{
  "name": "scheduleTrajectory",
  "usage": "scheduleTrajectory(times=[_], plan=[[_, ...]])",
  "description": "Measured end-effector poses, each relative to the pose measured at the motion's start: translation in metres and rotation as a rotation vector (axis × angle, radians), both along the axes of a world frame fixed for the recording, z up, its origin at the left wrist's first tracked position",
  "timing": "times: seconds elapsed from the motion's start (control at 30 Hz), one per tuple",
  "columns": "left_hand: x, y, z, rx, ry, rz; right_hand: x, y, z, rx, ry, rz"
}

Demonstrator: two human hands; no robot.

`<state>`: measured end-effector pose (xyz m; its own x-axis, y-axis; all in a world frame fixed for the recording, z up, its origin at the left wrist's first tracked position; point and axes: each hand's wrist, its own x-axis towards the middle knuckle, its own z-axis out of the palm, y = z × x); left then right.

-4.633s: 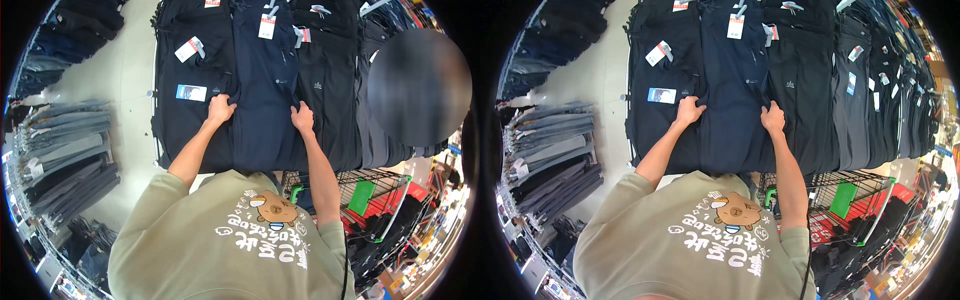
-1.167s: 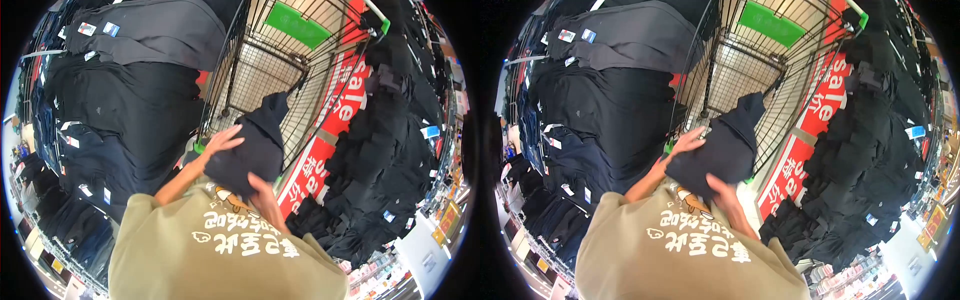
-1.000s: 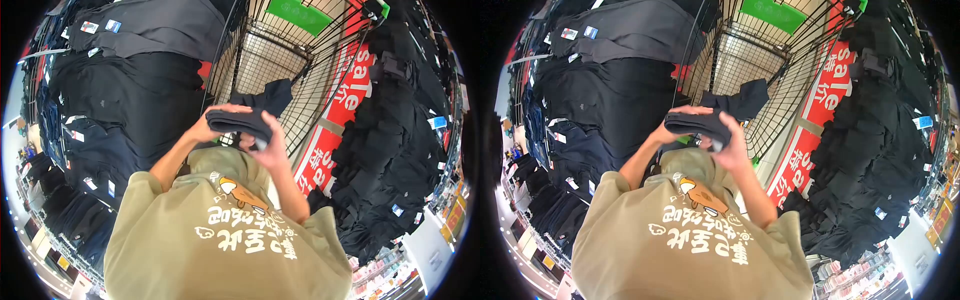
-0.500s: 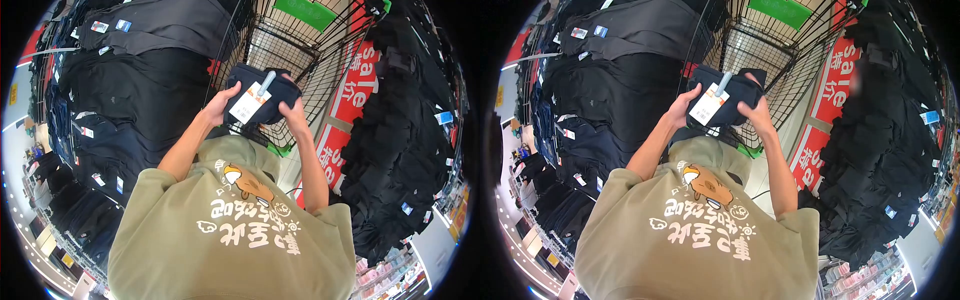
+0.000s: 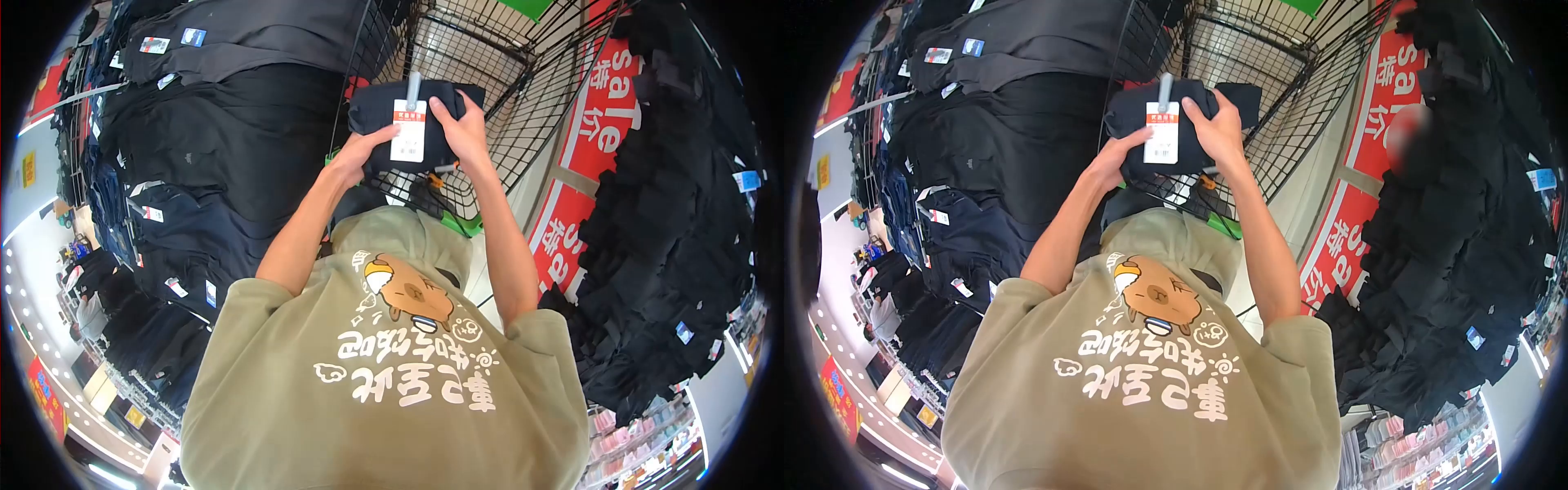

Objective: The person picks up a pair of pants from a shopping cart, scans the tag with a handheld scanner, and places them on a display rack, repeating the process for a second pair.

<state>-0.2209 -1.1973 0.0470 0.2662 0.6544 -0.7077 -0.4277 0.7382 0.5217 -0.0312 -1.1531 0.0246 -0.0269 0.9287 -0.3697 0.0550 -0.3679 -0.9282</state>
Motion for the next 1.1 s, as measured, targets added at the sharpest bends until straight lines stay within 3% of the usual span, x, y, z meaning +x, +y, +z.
scheduleTrajectory(times=[0.03,0.1,0.13,0.2,0.27,0.3,0.33,0.37,0.4,0.57,0.63,0.67,0.73,0.8,0.87,0.9,1.0,1.07,1.1], plan=[[0.004,0.002,-0.005,0.151,0.207,-0.064,0.003,0.004,0.004,-0.003,0.070,0.053],[0.004,0.016,-0.010,0.172,0.164,0.008,0.016,0.012,-0.022,-0.091,0.329,-0.001],[0.003,0.025,-0.007,0.166,0.151,0.029,0.024,0.017,-0.032,-0.049,0.591,-0.067],[-0.002,0.042,-0.008,0.177,0.119,0.063,0.041,0.008,-0.075,-0.254,0.388,-0.469],[-0.002,0.060,0.000,0.175,0.152,0.084,0.053,-0.018,-0.125,-0.670,-0.159,-0.207],[-0.003,0.066,0.002,0.171,0.165,0.103,0.040,-0.028,-0.118,-0.807,-0.319,-0.031],[-0.002,0.072,0.005,0.167,0.172,0.096,0.024,-0.075,-0.239,-0.602,-0.656,-0.139],[0.001,0.077,0.006,0.153,0.174,0.113,0.014,-0.074,-0.221,-0.809,-0.626,0.099],[0.004,0.078,0.005,0.138,0.178,0.130,-0.004,-0.074,-0.211,-0.890,-0.675,0.011],[0.007,0.074,-0.003,0.231,0.302,0.067,-0.002,-0.068,-0.251,-0.864,-0.547,0.097],[0.000,0.078,0.003,0.178,0.297,0.024,0.003,-0.061,-0.256,-0.722,-0.444,-0.340],[-0.003,0.081,0.001,0.209,0.314,0.043,0.013,-0.057,-0.260,-0.569,-0.157,-0.282],[-0.003,0.086,0.004,0.270,0.310,0.072,0.013,-0.039,-0.133,-0.461,0.241,-0.304],[-0.003,0.086,-0.001,0.380,0.350,0.068,0.013,-0.060,-0.039,-0.275,0.439,-0.320],[0.005,0.079,-0.004,0.407,0.368,0.116,0.027,-0.100,-0.008,-0.142,0.488,-0.100],[0.011,0.073,-0.001,0.455,0.381,0.131,0.029,-0.113,0.012,-0.135,0.391,-0.046],[0.025,0.054,-0.008,0.482,0.389,0.100,0.021,-0.133,0.049,-0.166,0.394,-0.132],[0.035,0.044,-0.007,0.463,0.372,0.078,0.015,-0.124,0.076,-0.116,0.139,0.075],[0.040,0.040,-0.003,0.451,0.395,0.094,0.015,-0.124,0.073,-0.115,0.137,0.064]])
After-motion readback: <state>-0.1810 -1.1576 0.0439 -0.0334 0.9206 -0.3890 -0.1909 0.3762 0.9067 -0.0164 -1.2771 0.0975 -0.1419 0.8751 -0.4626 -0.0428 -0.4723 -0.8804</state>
